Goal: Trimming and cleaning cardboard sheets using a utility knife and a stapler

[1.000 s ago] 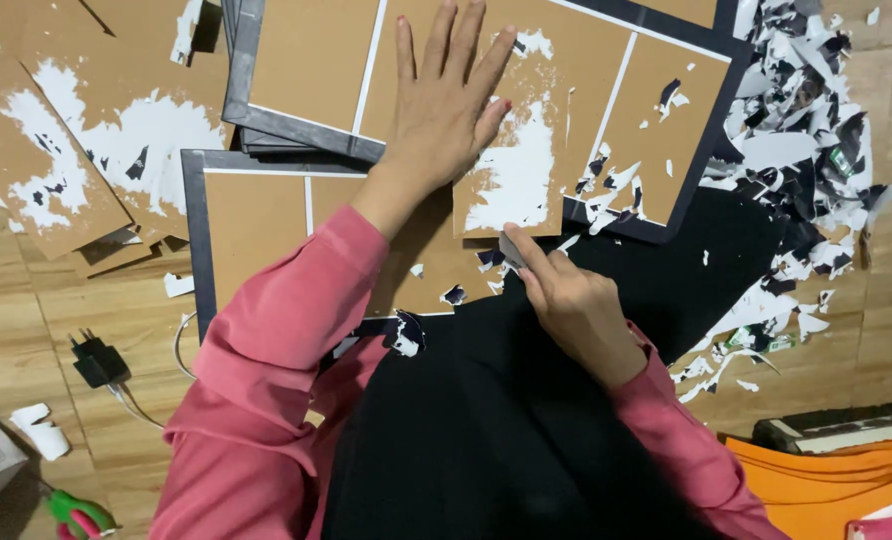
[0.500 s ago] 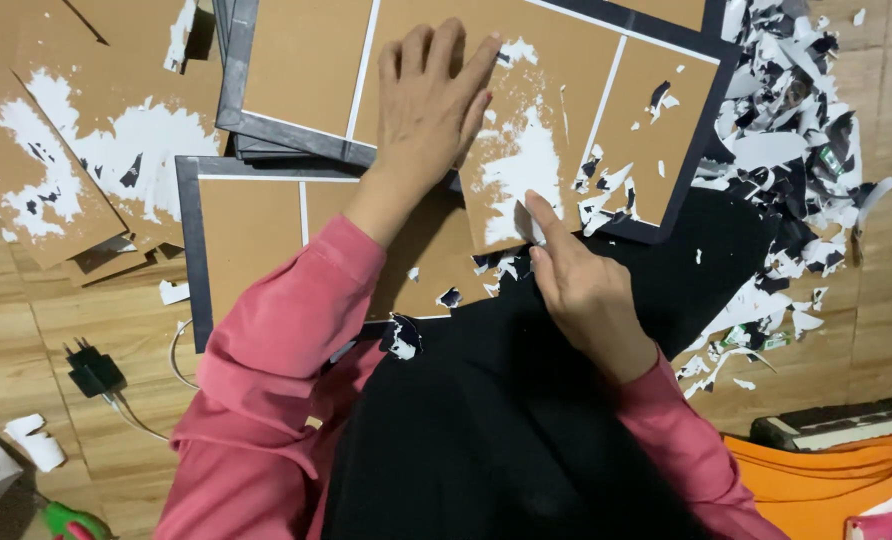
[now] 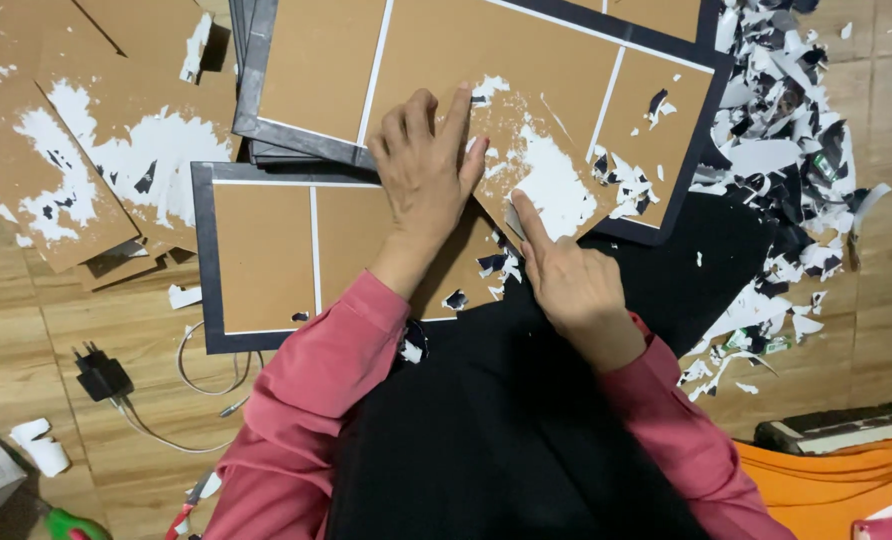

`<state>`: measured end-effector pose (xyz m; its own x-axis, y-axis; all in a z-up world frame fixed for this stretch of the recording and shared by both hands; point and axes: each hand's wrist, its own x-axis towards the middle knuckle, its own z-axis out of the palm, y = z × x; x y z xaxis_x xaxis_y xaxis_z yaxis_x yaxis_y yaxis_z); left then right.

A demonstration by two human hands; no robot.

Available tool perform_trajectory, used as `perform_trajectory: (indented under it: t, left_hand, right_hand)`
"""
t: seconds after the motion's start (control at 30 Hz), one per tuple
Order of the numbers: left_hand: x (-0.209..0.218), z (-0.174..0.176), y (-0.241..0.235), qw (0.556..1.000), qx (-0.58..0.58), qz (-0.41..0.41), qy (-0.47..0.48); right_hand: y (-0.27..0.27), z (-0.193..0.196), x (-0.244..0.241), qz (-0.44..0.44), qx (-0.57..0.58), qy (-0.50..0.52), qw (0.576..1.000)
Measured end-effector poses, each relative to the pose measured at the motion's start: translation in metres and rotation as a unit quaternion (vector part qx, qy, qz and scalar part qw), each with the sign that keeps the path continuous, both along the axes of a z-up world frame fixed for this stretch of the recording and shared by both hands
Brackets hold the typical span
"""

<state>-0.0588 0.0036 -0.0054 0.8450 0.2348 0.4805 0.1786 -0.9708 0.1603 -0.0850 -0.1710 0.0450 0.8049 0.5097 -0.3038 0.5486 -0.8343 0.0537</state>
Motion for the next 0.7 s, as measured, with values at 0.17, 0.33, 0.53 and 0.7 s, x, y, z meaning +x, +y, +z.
perform_trajectory:
  t: [0.17, 0.33, 0.53, 0.7]
  left_hand:
    - [-0.001, -0.004, 0.0, 1.0, 0.01, 0.003, -0.014]
    - [-0.001, -0.007, -0.003, 0.999, 0.026, 0.024, 0.026]
    - [0.002, -0.006, -0.002, 1.0, 0.005, 0.003, -0.012]
    - [0.007, -0.008, 0.006, 0.994, -0.031, -0.099, 0.027]
  right_hand:
    - [0.002, 0.017, 0.017, -0.064, 0.014, 0.1, 0.993]
    - [-0.033, 0.032, 0.034, -0.189, 0.215, 0.12, 0.951]
    - [-0.073, 0.056, 0.042, -0.222, 0.349, -0.052, 0.909]
    - [-0.046, 0.035, 0.025, -0.093, 0.049, 0.169, 0.98]
